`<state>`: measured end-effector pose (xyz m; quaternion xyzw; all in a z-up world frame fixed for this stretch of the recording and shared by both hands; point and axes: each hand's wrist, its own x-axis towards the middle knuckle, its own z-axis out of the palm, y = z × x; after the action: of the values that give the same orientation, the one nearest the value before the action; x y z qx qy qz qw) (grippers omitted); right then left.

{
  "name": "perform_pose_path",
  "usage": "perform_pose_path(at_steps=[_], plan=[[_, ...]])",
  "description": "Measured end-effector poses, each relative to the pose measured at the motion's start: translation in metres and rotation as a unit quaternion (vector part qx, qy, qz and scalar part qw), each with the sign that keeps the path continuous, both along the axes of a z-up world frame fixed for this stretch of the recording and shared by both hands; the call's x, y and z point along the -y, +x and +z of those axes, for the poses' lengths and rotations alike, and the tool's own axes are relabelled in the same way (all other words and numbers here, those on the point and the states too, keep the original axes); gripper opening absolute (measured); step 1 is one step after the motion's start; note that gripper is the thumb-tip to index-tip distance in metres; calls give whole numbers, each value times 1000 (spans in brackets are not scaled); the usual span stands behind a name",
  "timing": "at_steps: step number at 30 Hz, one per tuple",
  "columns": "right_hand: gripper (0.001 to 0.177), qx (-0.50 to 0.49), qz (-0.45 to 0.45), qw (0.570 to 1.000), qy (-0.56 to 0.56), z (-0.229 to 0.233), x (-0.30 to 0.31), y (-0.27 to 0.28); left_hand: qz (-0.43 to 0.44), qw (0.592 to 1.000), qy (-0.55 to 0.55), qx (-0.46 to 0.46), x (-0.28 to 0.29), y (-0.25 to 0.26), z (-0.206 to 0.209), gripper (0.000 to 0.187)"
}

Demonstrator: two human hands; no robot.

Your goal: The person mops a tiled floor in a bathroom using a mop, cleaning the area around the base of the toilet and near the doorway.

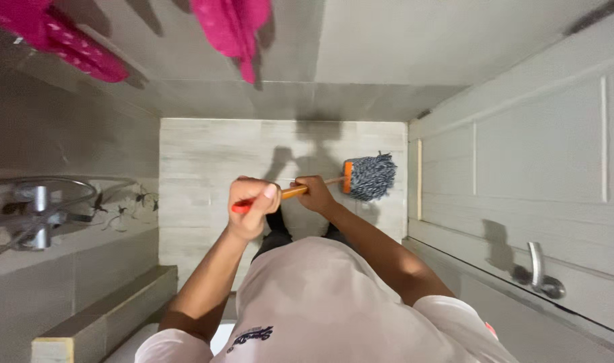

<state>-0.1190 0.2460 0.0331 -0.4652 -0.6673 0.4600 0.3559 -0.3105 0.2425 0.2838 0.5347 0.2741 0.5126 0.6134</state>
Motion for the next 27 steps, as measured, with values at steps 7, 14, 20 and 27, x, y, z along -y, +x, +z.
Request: perform_pose_path(at_steps=[7, 14, 20, 27], plan=[[19, -10, 98, 994, -40, 6, -15, -96, 18, 976, 113, -183, 0, -59, 15, 45], [14, -172, 184, 967, -28, 2, -18, -182, 36, 961, 131, -243, 11, -97, 31, 37], [15, -208, 133, 968, 51, -21, -9, -247, -15, 950, 125, -284, 12, -108, 26, 43], [20, -157, 158, 975, 25, -39, -2, -235, -60, 927, 116, -350, 18, -67, 14, 45]])
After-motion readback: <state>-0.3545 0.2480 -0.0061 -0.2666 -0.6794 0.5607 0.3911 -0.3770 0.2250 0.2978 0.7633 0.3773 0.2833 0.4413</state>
